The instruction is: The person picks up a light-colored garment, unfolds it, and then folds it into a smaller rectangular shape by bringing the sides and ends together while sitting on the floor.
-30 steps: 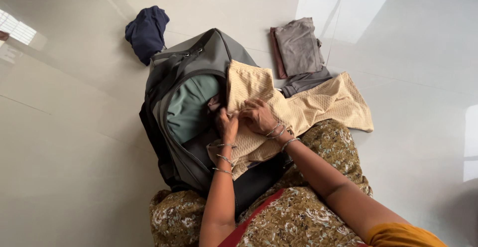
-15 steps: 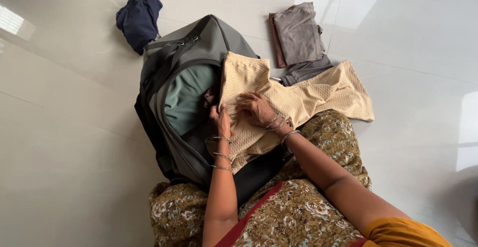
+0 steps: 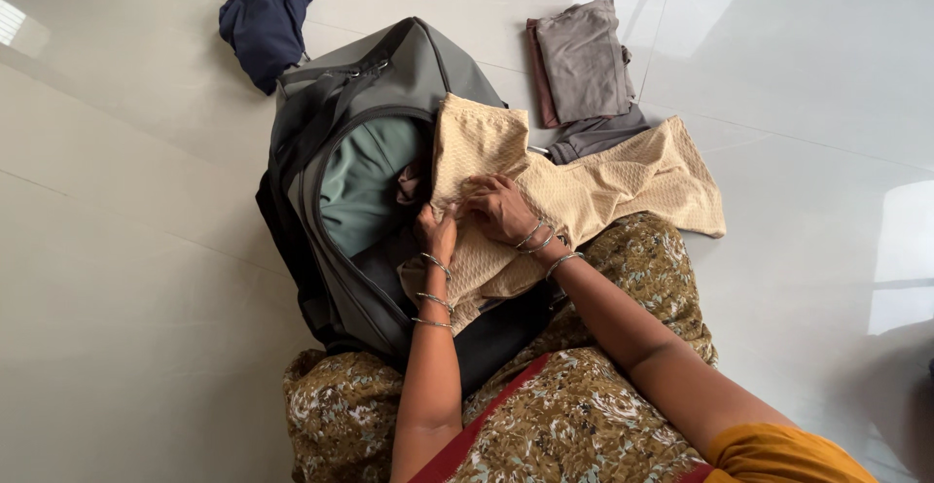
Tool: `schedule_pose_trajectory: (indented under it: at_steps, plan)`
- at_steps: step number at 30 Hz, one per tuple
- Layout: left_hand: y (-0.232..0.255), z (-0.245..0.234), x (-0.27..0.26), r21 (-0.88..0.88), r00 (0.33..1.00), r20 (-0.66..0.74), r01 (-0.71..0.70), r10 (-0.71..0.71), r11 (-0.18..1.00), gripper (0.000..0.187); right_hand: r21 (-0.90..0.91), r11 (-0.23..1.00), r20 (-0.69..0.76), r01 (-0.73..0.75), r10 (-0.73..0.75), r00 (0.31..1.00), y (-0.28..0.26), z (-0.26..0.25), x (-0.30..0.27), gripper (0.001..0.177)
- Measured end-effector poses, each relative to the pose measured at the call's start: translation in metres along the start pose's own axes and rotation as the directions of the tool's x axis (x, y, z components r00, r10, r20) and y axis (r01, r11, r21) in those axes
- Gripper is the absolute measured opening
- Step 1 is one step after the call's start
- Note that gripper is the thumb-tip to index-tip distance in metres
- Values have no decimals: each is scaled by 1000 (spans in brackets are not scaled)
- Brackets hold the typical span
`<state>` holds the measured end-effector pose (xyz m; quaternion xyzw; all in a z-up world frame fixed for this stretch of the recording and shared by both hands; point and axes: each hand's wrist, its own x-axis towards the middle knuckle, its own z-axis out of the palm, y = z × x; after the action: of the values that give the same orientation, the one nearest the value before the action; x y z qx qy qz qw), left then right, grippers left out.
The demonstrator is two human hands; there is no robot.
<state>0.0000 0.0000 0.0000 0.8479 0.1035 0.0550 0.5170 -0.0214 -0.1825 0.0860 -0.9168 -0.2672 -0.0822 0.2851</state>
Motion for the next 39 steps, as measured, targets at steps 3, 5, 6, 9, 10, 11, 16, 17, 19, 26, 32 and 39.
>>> schedule_pose_trajectory:
  at_steps: [3,5,6,9,10,11,16,17,19,26,32,39]
  plan:
    - [-1,2,-1,6,999,-28,-41,42,999,46,-16,1000,49,-17,18,999,21,22,-4,33]
    - [-2,3,-2,51,998,-42,-38,40,998,46,41,996,-408,-85,95,908,34,37,3,49]
    - [-3,3,-4,39,1000,-20,-10,11,999,46,40,996,-406,-84,93,909,40,37,3,49]
    - [-5,6,-6,39,999,-19,-49,50,998,48,142,928,-584,-345,360,728,49,18,9,40]
    - [-5,6,-6,53,992,-32,-120,121,991,48,40,927,-673,-372,301,676,54,7,8,47]
    - [-5,6,-7,52,992,-33,-117,119,992,48,-59,913,-750,-404,226,622,56,-2,5,56]
    - [15,-2,-15,6,999,-4,-52,52,999,43,650,492,-52,-579,789,612,62,-19,-15,54]
    - [18,-4,-15,2,999,-4,-51,51,999,43,648,505,-5,-570,752,660,64,-17,-18,48]
    - [21,-6,-17,24,997,-8,-74,74,997,44,659,488,1,-572,761,649,68,-12,-22,46]
    - [23,-9,-19,-49,997,-2,-75,75,996,41,595,505,-44,-625,797,602,70,-7,-27,46]
    - [24,-9,-20,-52,998,5,-70,70,996,40,606,536,-87,-588,779,621,60,-16,-25,46]
    - [19,-5,-20,-415,999,-25,-54,47,908,31,476,650,-252,-593,746,616,48,-24,-28,49]
